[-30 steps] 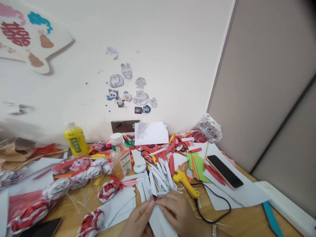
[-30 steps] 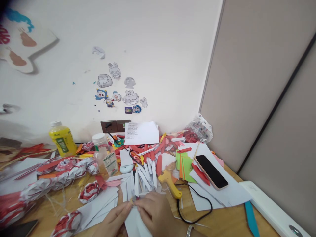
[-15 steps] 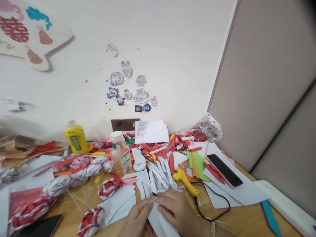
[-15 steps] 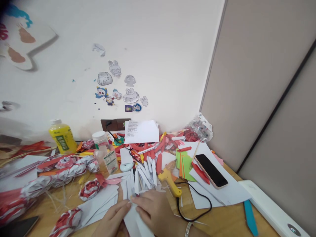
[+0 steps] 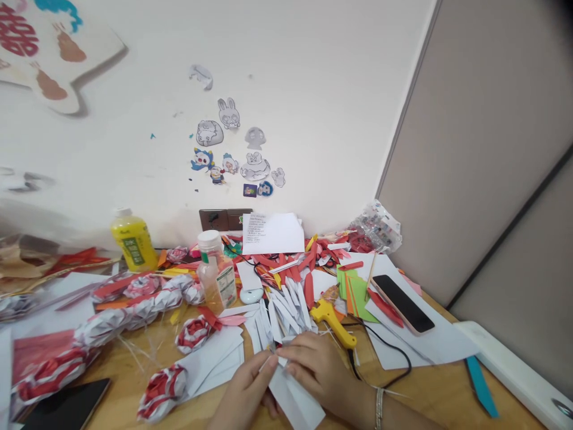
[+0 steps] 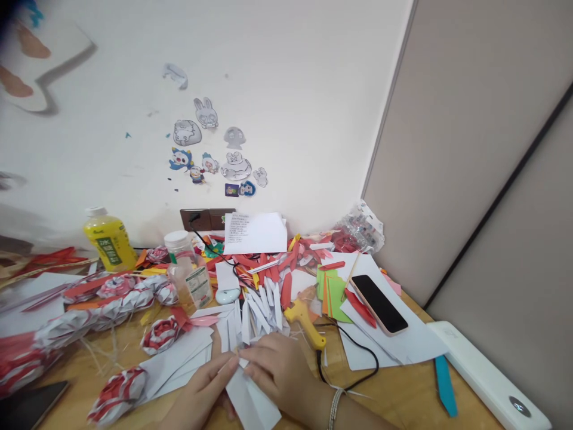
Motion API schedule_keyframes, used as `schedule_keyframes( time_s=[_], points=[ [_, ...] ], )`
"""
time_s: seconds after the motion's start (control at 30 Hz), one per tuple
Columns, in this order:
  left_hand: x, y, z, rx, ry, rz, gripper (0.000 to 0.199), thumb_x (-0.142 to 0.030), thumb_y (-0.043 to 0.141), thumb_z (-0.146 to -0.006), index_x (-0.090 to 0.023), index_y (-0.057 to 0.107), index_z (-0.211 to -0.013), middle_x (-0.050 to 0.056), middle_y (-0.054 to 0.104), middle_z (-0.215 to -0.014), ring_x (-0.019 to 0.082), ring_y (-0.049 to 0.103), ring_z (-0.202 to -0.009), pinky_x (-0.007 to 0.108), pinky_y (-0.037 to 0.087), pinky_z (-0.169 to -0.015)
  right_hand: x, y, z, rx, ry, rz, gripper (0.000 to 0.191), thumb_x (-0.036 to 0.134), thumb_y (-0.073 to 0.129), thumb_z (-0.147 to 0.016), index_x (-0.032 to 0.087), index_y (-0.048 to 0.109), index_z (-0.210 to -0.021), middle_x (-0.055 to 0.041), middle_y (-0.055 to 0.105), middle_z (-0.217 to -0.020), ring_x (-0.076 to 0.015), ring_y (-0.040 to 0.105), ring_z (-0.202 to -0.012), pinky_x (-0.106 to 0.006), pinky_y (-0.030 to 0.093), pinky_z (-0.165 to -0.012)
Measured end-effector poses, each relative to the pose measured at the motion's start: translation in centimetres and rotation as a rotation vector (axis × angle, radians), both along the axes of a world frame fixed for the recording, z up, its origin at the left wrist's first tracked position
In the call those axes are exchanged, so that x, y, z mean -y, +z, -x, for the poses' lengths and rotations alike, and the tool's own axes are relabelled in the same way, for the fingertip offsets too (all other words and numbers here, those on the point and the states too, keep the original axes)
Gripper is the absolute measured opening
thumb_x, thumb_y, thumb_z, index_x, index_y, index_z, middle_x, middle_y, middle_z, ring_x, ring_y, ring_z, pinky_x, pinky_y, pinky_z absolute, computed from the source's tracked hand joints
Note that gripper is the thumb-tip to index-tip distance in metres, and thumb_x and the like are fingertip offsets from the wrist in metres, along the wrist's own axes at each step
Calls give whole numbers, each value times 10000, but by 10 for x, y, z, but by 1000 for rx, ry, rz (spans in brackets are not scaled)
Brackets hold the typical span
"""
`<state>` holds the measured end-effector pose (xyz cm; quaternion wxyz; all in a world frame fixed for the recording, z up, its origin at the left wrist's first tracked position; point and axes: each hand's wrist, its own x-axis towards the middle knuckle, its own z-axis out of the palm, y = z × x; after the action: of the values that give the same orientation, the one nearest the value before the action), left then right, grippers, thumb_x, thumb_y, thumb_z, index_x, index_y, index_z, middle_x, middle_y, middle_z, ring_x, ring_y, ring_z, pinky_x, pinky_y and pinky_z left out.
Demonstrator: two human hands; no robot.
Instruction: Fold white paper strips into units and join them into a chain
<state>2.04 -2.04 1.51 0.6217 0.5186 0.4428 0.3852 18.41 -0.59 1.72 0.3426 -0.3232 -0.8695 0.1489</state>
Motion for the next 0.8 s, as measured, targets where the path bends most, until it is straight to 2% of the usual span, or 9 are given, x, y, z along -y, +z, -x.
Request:
schedule_keyframes(
  time_s=[0.23, 0.47, 0.7, 0.8],
  points=[
    [0, -5, -1, -119, 1, -118, 303, -425, 468, -766, -168, 547, -624, -50, 537, -486, 121, 533, -411, 216, 424, -434, -4, -8, 4, -77, -65, 99, 215, 282, 468, -836, 161, 632, -765, -31, 592, -676, -137, 527, -659, -239, 368, -607],
    [-1, -4, -1, -43, 29, -72, 250, -421, 528, -711, -181, 517, -642, -50, 523, -546, 141, 547, -463, 243, 454, -438, -4, -9, 6, -50, -107, 131, 68, 237, 566, -757, 177, 594, -742, -3, 585, -692, -130, 521, -659, -224, 349, -586],
    [-1, -2, -1, -17, 43, -47, 241, -410, 542, -703, -179, 515, -639, -53, 521, -525, 148, 555, -466, 260, 469, -449, -4, -12, 6, -97, -99, 155, 190, 235, 450, -813, 168, 517, -649, 3, 521, -638, -119, 480, -601, -221, 339, -554],
    [-1, -2, 0, -19, 46, -43, 249, -410, 554, -692, -169, 531, -632, -53, 513, -532, 143, 553, -469, 257, 470, -451, -5, -11, 6, -96, -92, 170, 179, 223, 463, -797, 166, 501, -632, 9, 502, -615, -115, 470, -584, -217, 335, -543]
  ],
)
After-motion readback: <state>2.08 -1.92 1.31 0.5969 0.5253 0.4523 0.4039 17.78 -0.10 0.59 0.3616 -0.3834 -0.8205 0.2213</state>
